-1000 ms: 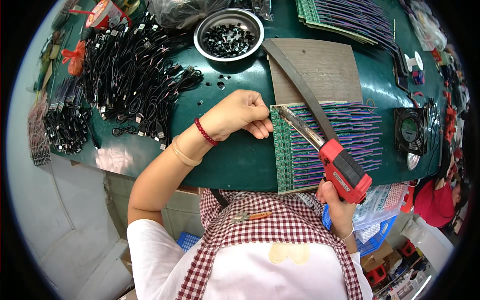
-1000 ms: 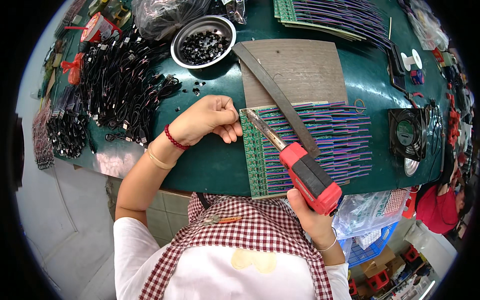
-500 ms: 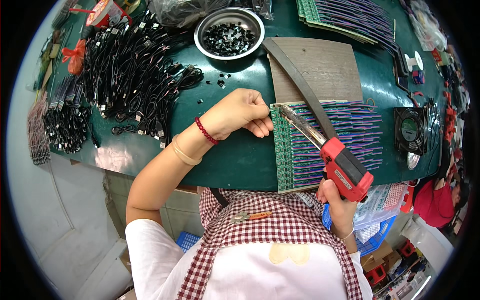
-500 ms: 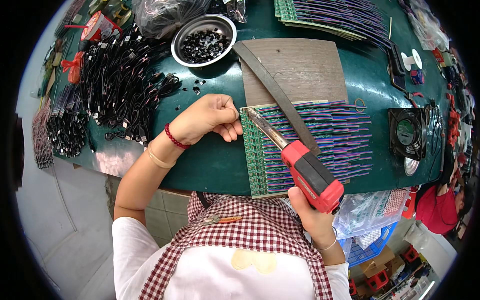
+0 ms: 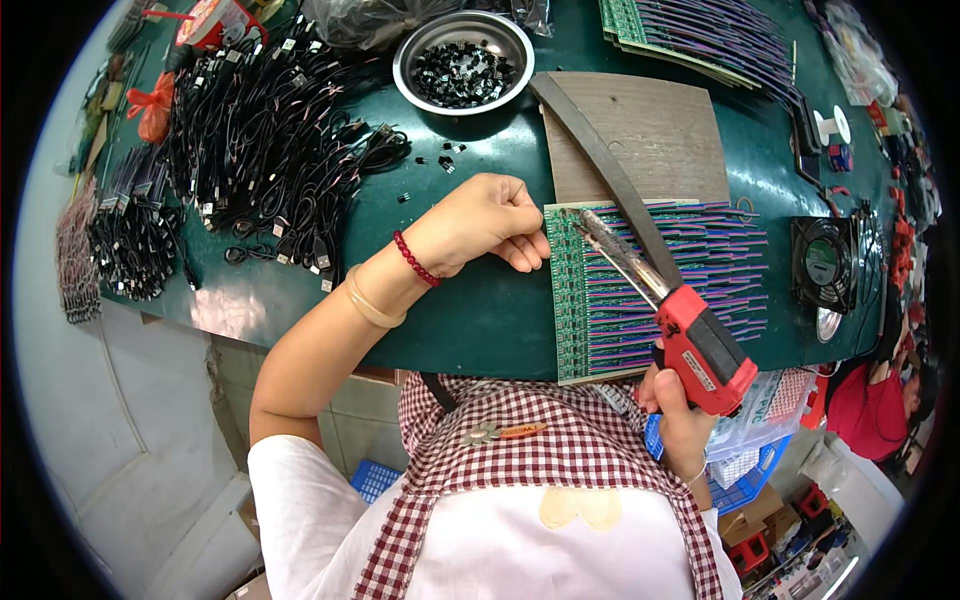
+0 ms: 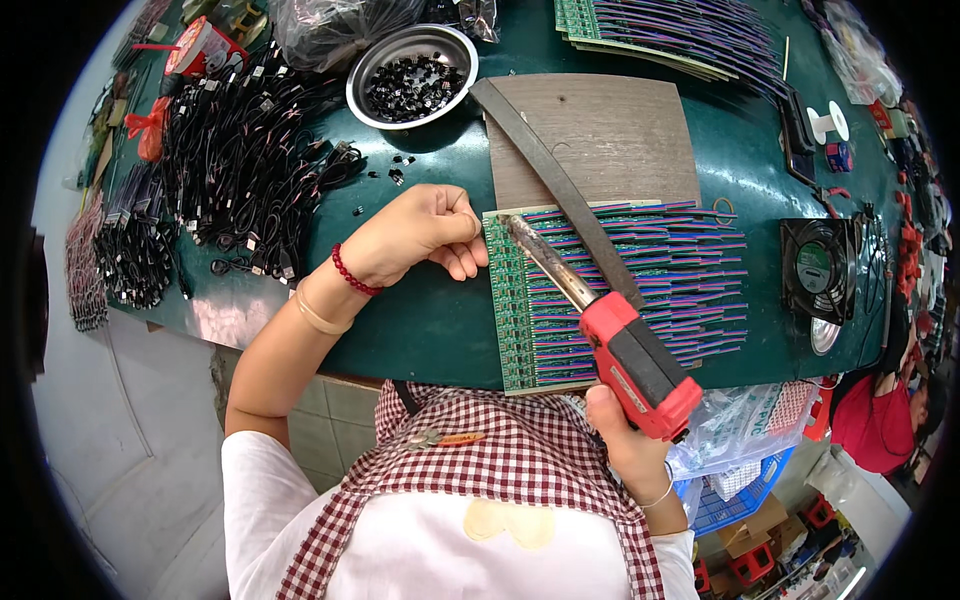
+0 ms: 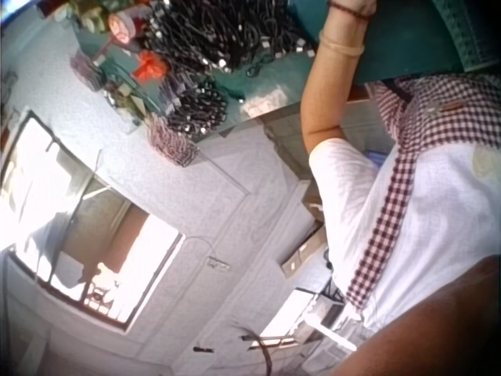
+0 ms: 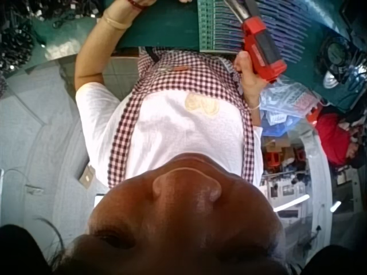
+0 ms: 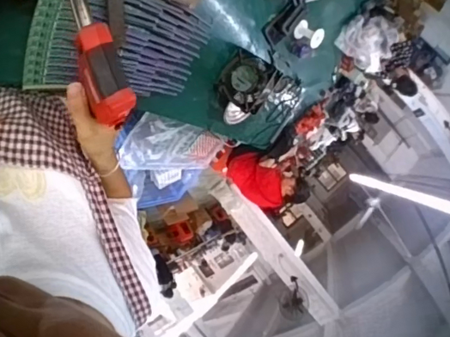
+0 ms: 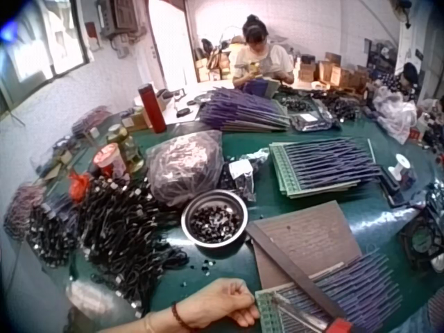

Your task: The person attaches USB cables to circuit board strips by placing the wires by hand and soldering them with a soldering iron.

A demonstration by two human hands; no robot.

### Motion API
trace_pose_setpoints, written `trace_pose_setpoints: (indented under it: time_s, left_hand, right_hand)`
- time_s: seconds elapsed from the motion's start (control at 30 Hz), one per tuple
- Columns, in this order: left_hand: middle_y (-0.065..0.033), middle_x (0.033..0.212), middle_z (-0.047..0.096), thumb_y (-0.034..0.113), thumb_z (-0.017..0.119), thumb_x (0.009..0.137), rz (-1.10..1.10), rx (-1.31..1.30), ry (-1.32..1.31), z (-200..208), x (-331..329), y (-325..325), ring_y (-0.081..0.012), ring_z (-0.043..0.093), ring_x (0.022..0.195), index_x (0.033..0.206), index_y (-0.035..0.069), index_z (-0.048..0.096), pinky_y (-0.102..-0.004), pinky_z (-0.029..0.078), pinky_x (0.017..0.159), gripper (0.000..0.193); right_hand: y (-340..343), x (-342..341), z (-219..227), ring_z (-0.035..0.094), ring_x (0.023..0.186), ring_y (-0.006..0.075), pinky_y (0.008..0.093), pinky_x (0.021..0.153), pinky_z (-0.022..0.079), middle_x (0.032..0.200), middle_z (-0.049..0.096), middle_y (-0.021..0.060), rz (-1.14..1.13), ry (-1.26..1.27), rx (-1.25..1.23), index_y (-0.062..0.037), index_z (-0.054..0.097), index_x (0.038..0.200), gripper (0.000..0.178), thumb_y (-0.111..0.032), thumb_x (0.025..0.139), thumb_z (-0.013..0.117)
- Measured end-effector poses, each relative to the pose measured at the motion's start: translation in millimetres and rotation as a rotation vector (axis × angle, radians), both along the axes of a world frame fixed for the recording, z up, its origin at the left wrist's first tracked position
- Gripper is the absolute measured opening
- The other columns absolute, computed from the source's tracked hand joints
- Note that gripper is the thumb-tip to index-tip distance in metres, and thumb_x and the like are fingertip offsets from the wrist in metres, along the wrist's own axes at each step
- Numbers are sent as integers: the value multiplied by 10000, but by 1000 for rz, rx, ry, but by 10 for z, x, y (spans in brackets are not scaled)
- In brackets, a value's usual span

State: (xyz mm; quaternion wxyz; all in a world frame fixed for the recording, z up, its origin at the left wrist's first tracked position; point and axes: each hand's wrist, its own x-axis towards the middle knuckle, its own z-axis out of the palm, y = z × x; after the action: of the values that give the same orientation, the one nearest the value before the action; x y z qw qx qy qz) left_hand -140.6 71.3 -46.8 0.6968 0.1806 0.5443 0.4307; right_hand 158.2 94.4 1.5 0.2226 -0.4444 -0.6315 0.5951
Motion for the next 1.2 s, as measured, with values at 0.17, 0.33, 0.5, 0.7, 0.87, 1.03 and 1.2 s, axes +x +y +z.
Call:
trace_pose_setpoints:
  time_s: [0.17,0.33,0.5,0.7,0.87,1.03,1.2]
  left_hand:
    - [-151,769,660,74,511,893,-8,-2,18,-1,-2,-4,-150,643,592,836,-19,492,-234,553,570,111]
    - [-123,773,668,100,550,887,-227,65,404,217,-34,-33,-113,626,569,904,-32,522,-234,496,473,136]
    - [-87,784,583,155,695,757,-162,253,1611,218,16,-277,-287,599,703,908,60,558,-374,479,607,224]
    - [-95,811,574,135,659,779,-171,270,1574,84,62,-297,-311,586,745,807,51,541,-393,478,650,147]
    - [-86,800,595,98,646,819,-73,402,1548,261,93,-311,-238,603,679,812,27,548,-334,490,598,121]
    - [-61,823,628,58,642,874,-15,222,-139,565,700,-510,-75,593,664,932,-4,512,-190,499,528,156]
    - [-64,834,628,106,656,872,11,214,-109,551,954,-566,-78,590,613,929,-9,518,-194,492,515,188]
  right_hand:
    - [48,39,21,429,504,102,255,490,376,619,499,59,9,34,-51,33,486,1191,351,-160,907,558]
    - [41,41,69,433,503,97,253,485,383,612,496,58,-3,49,-45,35,478,1183,355,-168,904,559]
    - [68,32,105,432,495,95,246,475,386,603,493,56,-67,85,-43,43,470,1179,357,-162,900,555]
    - [91,-1,140,421,478,96,243,464,385,593,486,54,-73,114,-7,40,463,1167,341,-164,906,544]
    - [73,44,145,484,549,117,265,512,434,689,535,83,-117,275,-146,19,439,1197,395,-144,879,605]
    - [97,-342,326,566,806,140,274,716,479,905,562,72,154,184,-218,-30,474,1156,371,-61,838,662]
    - [73,-296,230,561,833,139,270,711,460,938,539,56,271,22,-94,-39,566,1032,253,-16,805,673]
